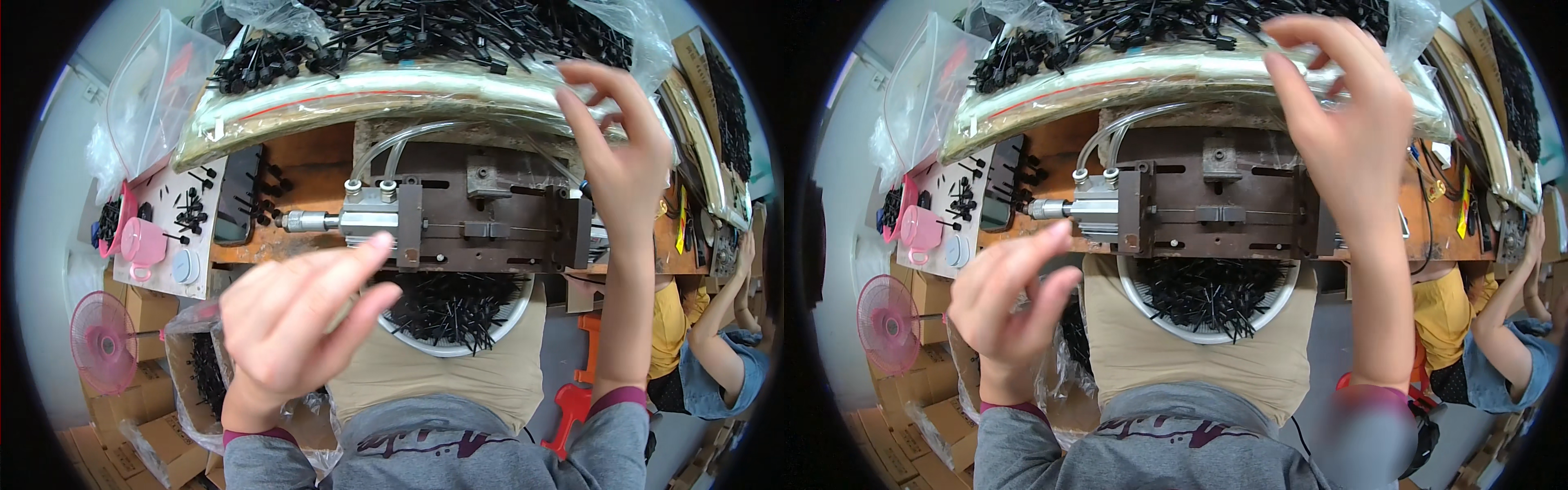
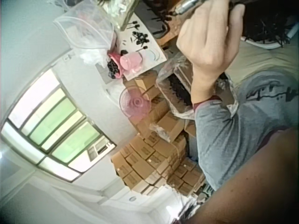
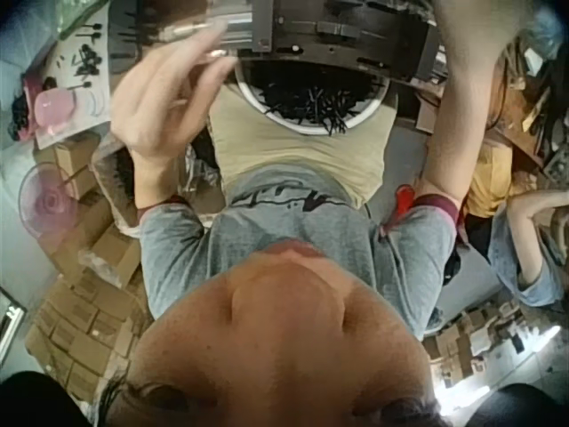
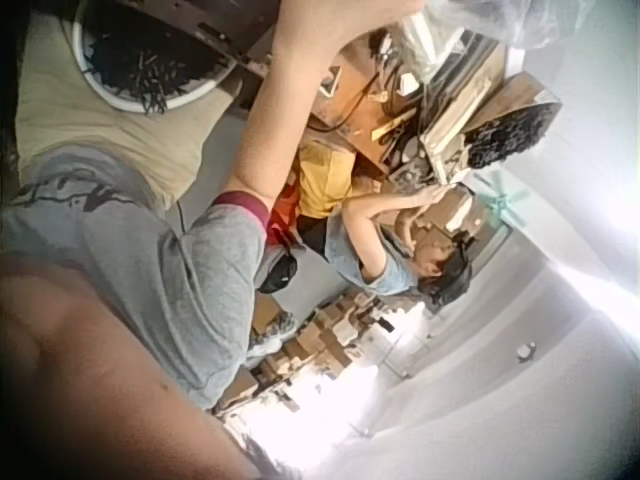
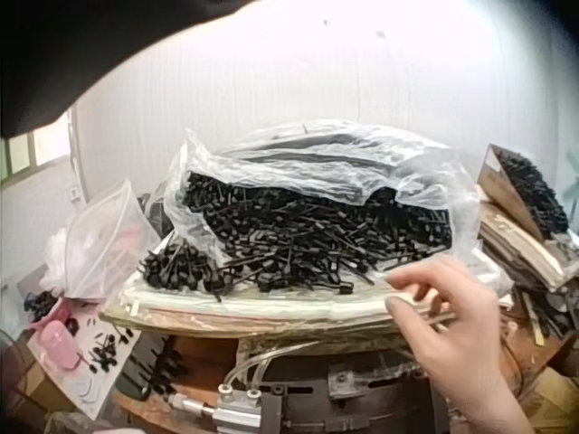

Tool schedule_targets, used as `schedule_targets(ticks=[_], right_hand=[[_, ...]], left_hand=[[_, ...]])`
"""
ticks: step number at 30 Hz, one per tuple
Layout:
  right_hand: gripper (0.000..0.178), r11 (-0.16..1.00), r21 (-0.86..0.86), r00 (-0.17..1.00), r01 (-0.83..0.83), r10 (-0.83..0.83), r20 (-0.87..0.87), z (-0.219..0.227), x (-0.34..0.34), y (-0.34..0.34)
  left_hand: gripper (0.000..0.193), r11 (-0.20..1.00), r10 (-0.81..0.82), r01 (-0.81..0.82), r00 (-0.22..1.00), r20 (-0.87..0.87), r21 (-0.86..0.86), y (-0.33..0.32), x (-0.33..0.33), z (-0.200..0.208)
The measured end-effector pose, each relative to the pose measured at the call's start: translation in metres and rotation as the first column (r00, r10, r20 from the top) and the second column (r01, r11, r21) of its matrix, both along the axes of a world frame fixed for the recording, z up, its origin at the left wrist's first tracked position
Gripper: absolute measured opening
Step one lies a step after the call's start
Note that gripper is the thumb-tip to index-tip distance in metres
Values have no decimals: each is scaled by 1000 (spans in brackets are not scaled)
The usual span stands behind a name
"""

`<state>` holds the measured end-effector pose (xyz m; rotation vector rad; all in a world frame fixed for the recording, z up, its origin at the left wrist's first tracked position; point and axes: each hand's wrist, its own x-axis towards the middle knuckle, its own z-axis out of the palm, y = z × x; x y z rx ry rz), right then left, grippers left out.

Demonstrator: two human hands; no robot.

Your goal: Assembling small black plastic parts using a pneumatic machine at a workbench.

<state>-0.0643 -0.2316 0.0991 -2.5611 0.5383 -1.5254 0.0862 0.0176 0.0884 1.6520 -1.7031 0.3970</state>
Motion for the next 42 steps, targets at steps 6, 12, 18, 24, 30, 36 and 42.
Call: schedule_targets(ticks=[6, 12, 18, 24, 30, 36, 42], right_hand=[[32, 981, 185, 951, -59, 112, -287, 41, 64, -33], [48, 980, -198, 847, -30, -80, -526, 40, 115, -3], [39, 981, -191, 829, 23, -125, -545, 19, 127, -27], [17, 970, -244, 898, 13, -119, -424, 7, 105, -55], [20, 992, -12, 919, -122, 108, -380, 25, 76, -67], [18, 888, 450, 952, -98, 215, -217, 52, 49, -73], [20, 819, 570, 931, -66, 257, -260, 57, 30, -83]], left_hand=[[37, 989, -144, 146, 986, -88, 17, -4, -19, -21], [34, 964, -265, 259, 934, -239, -56, -11, -38, -36], [35, 962, -272, 262, 918, -288, -75, -11, -43, -44], [37, 968, -249, 243, 915, -319, -59, -6, -39, -54], [35, 965, -259, 253, 907, -332, -63, -6, -41, -59], [36, 961, -273, 268, 902, -335, -64, -10, -43, -61], [37, 962, -270, 266, 903, -334, -58, -13, -46, -61]])
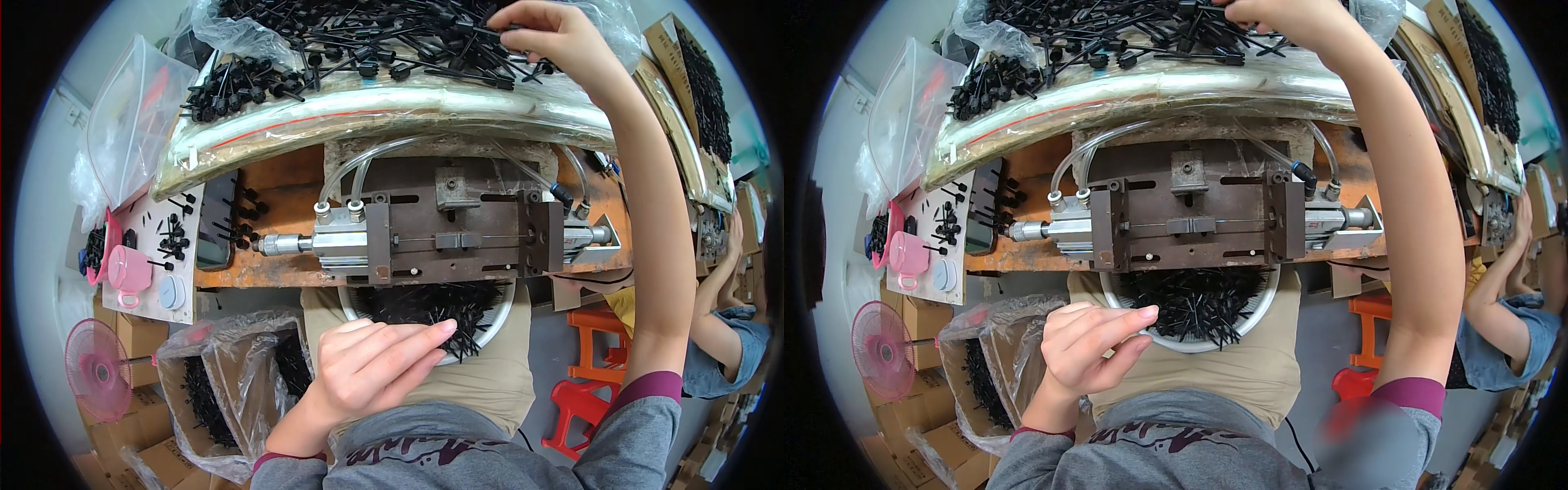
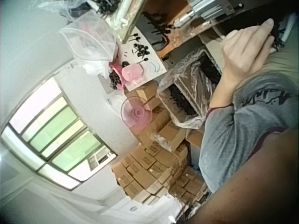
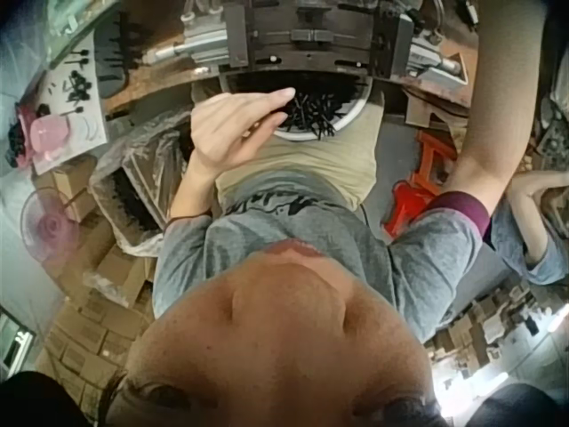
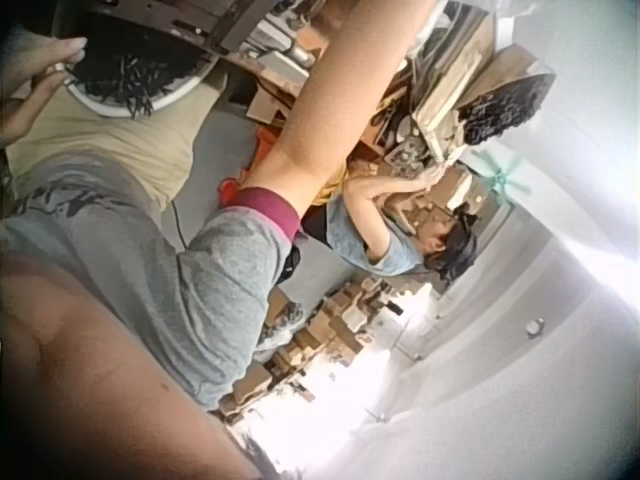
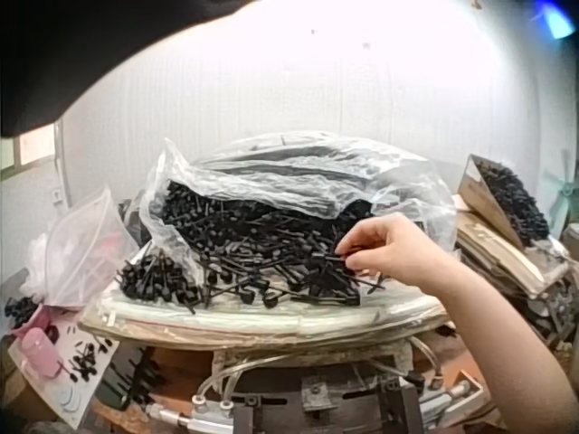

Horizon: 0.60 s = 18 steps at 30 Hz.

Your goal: Assembling small black plastic parts using a pneumatic machine at a workbench.

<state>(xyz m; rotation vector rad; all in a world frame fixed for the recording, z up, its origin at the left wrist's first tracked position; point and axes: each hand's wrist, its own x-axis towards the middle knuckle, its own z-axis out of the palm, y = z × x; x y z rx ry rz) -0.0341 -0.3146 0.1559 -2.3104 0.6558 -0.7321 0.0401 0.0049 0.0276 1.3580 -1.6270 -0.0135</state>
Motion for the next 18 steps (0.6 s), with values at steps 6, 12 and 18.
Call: schedule_targets(ticks=[6, 12, 18], right_hand=[[14, 972, -235, 991, -6, -25, -131, -1, -11, 2], [11, 769, -632, 959, -97, -97, -265, -10, -20, -32], [17, 925, -376, 931, -51, -93, -354, -8, -20, -43]], left_hand=[[38, 1000, 4, -4, 999, 36, -1, 0, 0, -1], [40, 1000, -7, 7, 998, 65, 6, 1, 2, -1], [40, 999, -10, 7, 997, 81, 33, 3, 1, 1]])
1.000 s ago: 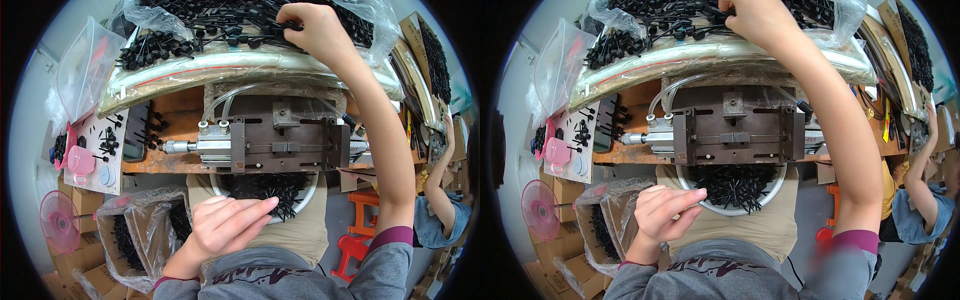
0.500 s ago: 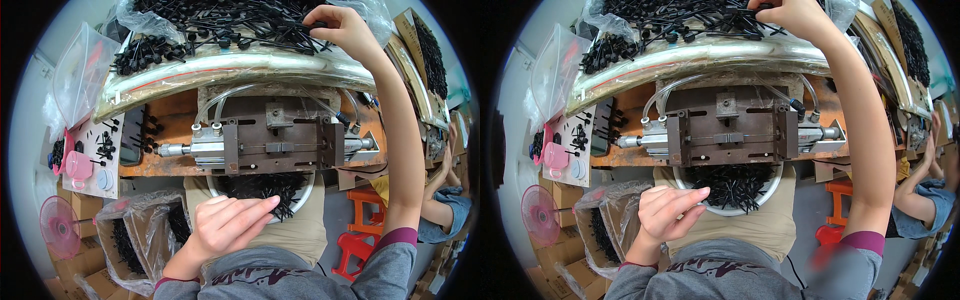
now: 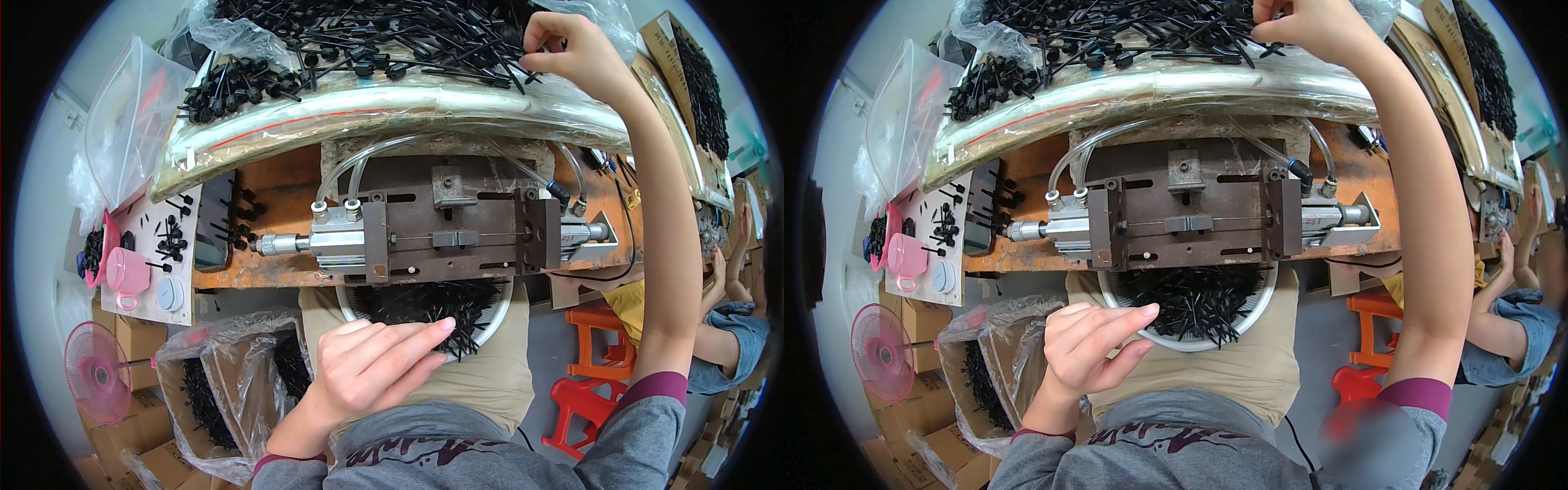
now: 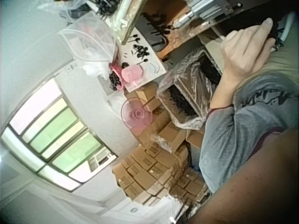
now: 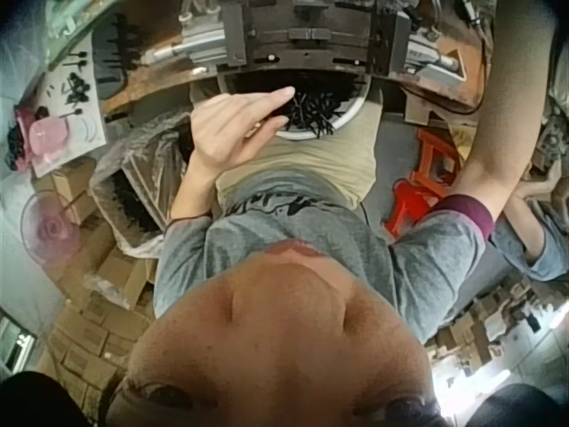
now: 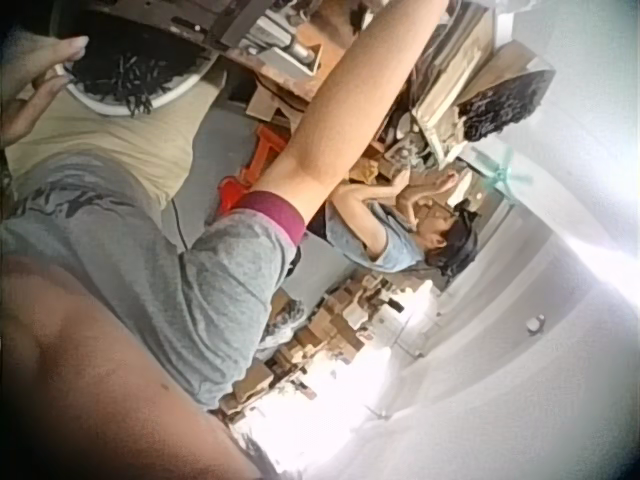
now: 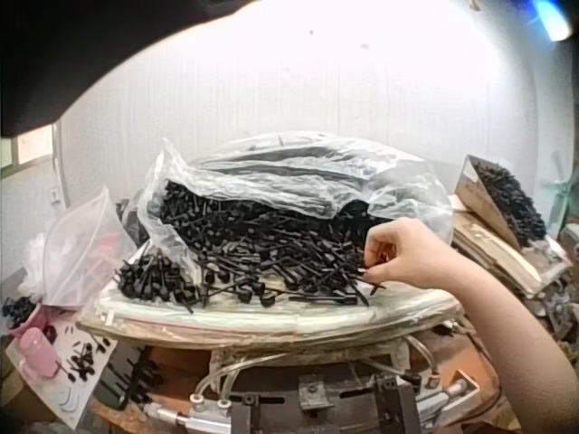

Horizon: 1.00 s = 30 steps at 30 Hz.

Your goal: Assembling small black plastic parts using a pneumatic machine at a workbench.

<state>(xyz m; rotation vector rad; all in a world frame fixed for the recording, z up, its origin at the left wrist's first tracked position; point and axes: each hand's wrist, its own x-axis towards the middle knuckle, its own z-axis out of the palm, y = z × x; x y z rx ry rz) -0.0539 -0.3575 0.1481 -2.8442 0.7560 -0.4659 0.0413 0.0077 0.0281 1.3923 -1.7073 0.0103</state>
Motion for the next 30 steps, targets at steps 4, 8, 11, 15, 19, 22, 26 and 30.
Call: schedule_targets(ticks=[4, 8, 11, 15, 19, 22, 26, 30], right_hand=[[12, 961, 271, 934, -46, -55, 353, -1, -5, -1], [13, 889, 447, 819, 96, -326, 472, 11, -6, 11], [21, 917, 396, 740, 52, -302, 601, 8, -23, -2], [16, 985, -168, 717, -32, 140, 683, -17, -27, 72], [19, 662, -734, 820, -152, 499, 281, -51, -45, 146], [27, 612, -762, 834, -211, 519, 186, -71, -60, 182], [26, 652, -735, 844, -189, 490, 217, -86, -66, 187], [29, 861, -506, 806, -53, 336, 487, -99, -69, 173]], left_hand=[[38, 1000, -3, 3, 1000, -20, -9, 1, 2, 0], [33, 1000, 3, -4, 999, -38, -22, 1, 2, -1], [31, 999, 1, -3, 998, -57, -32, -3, -1, 1], [40, 996, 46, -69, 922, -385, -48, -10, -6, 6], [46, 991, -43, 134, 479, -877, 25, -26, -2, 18], [41, 960, -28, 263, 423, -906, 94, -29, -4, 18], [35, 969, -42, 228, 539, -841, 97, -31, -9, 18], [34, 995, 4, 52, 846, -534, 90, -30, -12, 8]])
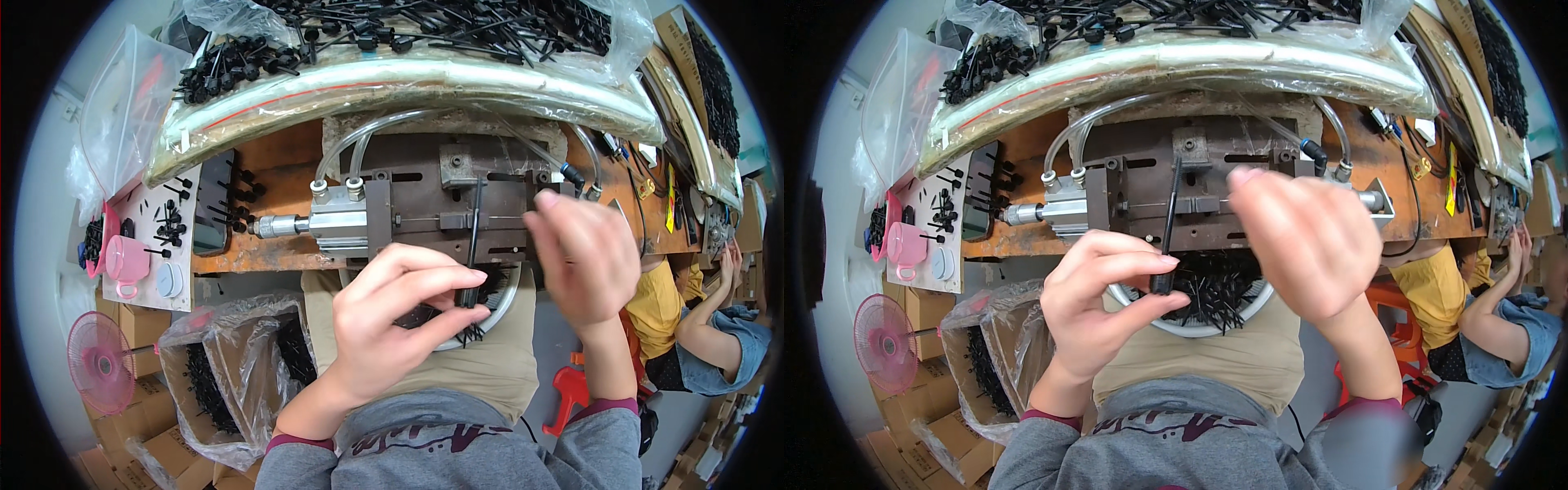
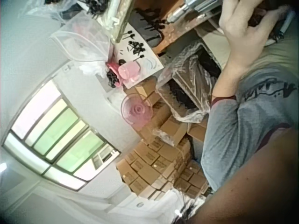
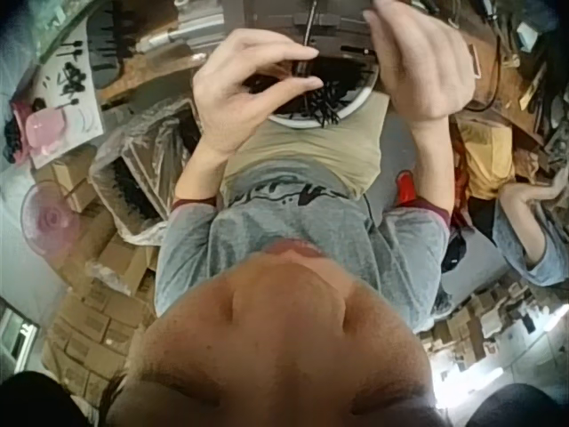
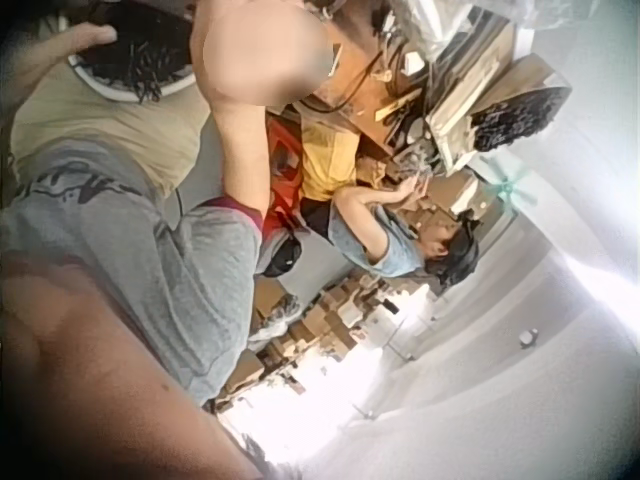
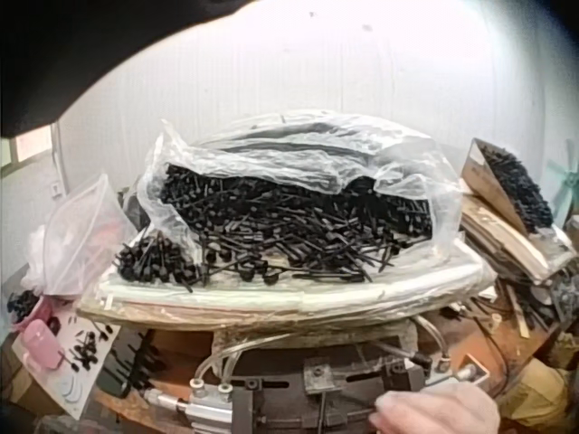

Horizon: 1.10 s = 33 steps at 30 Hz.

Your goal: Assembling small black plastic parts using a pneumatic machine at a workbench.

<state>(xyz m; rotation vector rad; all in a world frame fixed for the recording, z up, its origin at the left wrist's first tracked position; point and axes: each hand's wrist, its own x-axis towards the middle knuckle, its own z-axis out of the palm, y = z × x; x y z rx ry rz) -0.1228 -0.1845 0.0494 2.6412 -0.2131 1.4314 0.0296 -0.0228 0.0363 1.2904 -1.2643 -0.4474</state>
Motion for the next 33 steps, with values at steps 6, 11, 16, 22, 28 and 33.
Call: schedule_targets(ticks=[6, 11, 16, 22, 28, 33], right_hand=[[30, 391, 899, 974, -197, -24, 224, -4, -5, 18], [22, 186, 949, 967, -255, 51, 249, 6, -12, 24], [25, 178, 920, 935, -349, 128, 330, -3, -17, 22], [36, 546, 825, 977, -146, 208, 35, -4, -23, 27], [28, 815, 576, 981, -61, 156, -117, -17, -25, 36], [29, 815, 573, 965, -87, 212, -155, -22, -27, 46]], left_hand=[[32, 980, 193, -184, 793, 578, -74, -12, -12, -32], [27, 971, 170, -237, 676, 717, -6, -16, -18, -48], [26, 968, 166, -250, 630, 759, -4, -24, -16, -43], [26, 966, 160, -258, 659, 735, 21, -24, -16, -43], [25, 966, 146, -257, 659, 738, 39, -25, -15, -41], [24, 964, 137, -260, 664, 735, 55, -24, -14, -41]])
